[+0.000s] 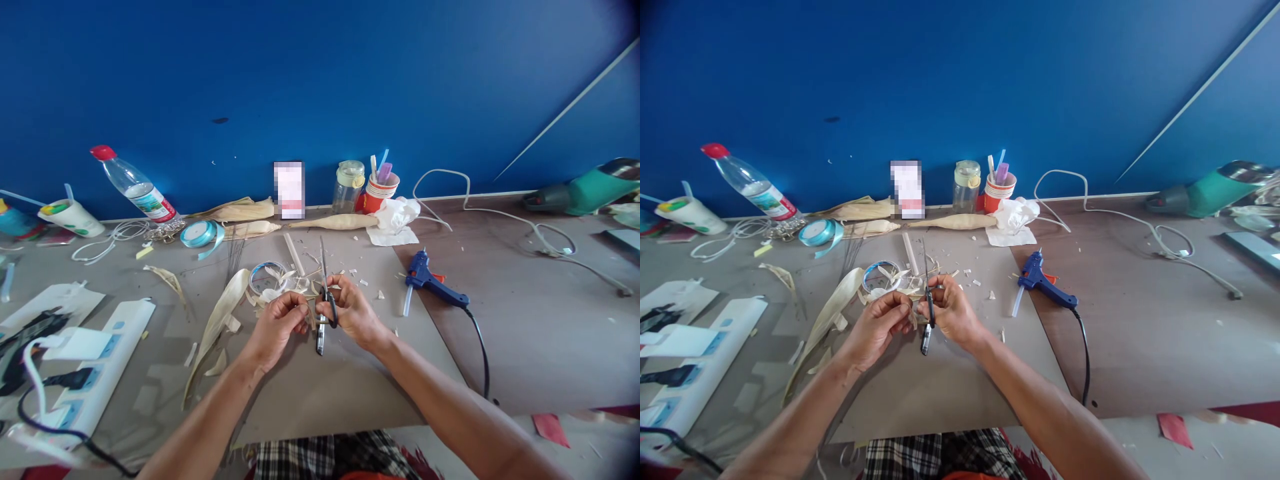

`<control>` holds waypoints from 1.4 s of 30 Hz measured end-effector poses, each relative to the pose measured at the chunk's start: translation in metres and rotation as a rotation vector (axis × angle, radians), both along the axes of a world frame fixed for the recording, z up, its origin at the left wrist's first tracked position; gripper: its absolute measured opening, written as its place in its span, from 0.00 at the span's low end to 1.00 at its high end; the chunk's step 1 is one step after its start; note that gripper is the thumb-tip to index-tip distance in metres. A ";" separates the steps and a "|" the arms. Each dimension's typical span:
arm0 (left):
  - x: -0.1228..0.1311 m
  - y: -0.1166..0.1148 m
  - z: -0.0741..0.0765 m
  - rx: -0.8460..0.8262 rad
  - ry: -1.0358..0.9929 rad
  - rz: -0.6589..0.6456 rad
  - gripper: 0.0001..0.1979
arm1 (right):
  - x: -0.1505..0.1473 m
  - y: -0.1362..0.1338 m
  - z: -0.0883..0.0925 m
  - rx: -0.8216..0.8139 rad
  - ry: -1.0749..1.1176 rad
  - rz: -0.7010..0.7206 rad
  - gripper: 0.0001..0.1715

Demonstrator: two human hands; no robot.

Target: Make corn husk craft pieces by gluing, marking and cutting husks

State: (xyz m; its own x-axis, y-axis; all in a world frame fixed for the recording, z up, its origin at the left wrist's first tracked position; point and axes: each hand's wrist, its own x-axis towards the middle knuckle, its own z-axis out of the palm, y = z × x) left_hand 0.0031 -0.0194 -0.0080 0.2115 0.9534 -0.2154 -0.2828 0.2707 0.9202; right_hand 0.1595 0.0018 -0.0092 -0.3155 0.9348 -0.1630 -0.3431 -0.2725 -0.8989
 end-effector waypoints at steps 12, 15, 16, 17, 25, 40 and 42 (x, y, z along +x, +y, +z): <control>0.002 0.000 0.000 0.038 0.102 -0.021 0.12 | -0.004 -0.005 0.000 0.148 -0.091 -0.029 0.32; 0.002 0.000 0.000 0.040 0.108 -0.015 0.12 | -0.003 -0.005 0.002 0.112 -0.105 -0.024 0.29; 0.002 0.000 0.001 0.038 0.107 -0.010 0.12 | -0.003 -0.004 0.003 0.104 -0.110 -0.018 0.29; 0.002 0.000 0.001 0.037 0.105 -0.007 0.12 | -0.002 -0.004 0.003 0.101 -0.112 -0.018 0.29; 0.003 -0.001 0.001 0.061 0.183 0.003 0.11 | -0.002 -0.004 -0.001 0.137 -0.090 0.017 0.36; 0.000 0.000 0.000 0.053 0.095 0.044 0.10 | -0.002 -0.001 0.002 0.076 -0.114 -0.035 0.29; 0.000 0.000 0.000 0.043 0.086 0.045 0.10 | -0.001 0.000 0.000 0.098 -0.120 -0.036 0.27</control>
State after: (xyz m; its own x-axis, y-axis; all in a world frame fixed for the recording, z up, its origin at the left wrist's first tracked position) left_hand 0.0031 -0.0194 -0.0080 0.1503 0.9703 -0.1895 -0.2129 0.2189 0.9522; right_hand 0.1589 0.0015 -0.0088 -0.2650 0.9585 -0.1049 -0.2397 -0.1709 -0.9557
